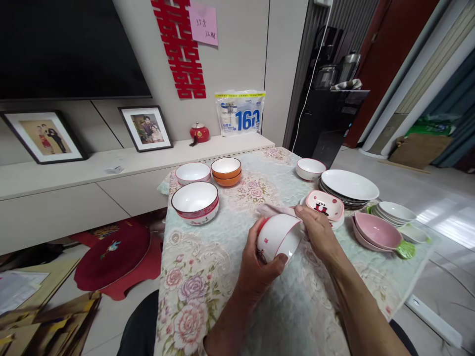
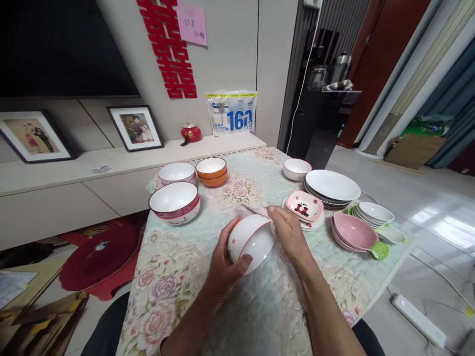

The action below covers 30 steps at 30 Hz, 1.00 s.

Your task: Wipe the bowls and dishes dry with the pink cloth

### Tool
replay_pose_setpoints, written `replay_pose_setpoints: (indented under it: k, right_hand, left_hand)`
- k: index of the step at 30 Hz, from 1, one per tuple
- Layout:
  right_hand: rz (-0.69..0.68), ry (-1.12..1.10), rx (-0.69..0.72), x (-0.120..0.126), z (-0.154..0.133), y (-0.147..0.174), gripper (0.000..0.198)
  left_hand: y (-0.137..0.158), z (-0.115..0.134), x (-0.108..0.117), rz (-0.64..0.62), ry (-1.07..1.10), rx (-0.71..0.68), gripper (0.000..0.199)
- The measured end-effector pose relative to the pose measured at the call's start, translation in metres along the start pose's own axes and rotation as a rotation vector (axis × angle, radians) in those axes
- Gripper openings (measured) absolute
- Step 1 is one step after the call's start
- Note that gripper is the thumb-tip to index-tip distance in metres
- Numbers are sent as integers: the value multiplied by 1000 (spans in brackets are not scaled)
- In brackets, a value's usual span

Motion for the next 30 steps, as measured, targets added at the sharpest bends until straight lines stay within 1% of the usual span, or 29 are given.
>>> replay_pose_setpoints:
  k: [3, 5, 7, 10, 12, 14, 15, 19, 23, 26, 28, 30]
  right_hand:
    - [-25, 183, 241, 0, -30, 15, 35]
    - [-49, 331, 407, -7, -51, 30, 29]
    - [-73, 479, 532, -17, -67, 46, 26]
    - [-111, 605, 626, -31, -78, 61, 24]
    - [-121, 572, 639, -32, -78, 62, 25]
    - [-121, 452, 603, -25, -71, 54, 26]
    - [-123, 375, 563, -21, -66, 47, 27]
    - [-123, 66, 329, -4, -33, 17, 33]
    - [-152, -141, 90, 0, -1, 0, 44]
    - [-221, -209, -44, -4, 10, -1, 49]
    - [-265, -201, -115, -8, 12, 0, 52]
    - [-270, -157, -156, -11, 12, 2, 53]
  left_hand:
    - [1, 1, -5, -34, 1, -10, 80]
    - [2, 0, -7, -42, -35, -19, 80]
    - [3, -2, -8, -58, -78, -25, 78]
    - [3, -1, -9, -86, -140, -61, 76]
    - [3, 1, -8, -77, -153, -71, 75]
    - [4, 2, -7, -56, -134, -47, 74]
    - [4, 3, -6, -42, -114, -37, 75]
    - [3, 6, -5, -3, 13, -38, 78]
    - [3, -2, 0, 43, 132, 19, 78]
    - [3, -7, 2, 106, 244, 80, 77]
    - [4, -7, 0, 126, 348, 127, 73]
    - [4, -4, -2, 144, 420, 158, 70]
Point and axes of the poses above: each hand's wrist, its own y-axis away from the middle knuckle, its own x-axis out of the back of the hand, z = x × y, the point moved 6 cm from there along -y, towards the middle knuckle, and after that the axes turned 12 degrees about -x, right-handed, at the moved point
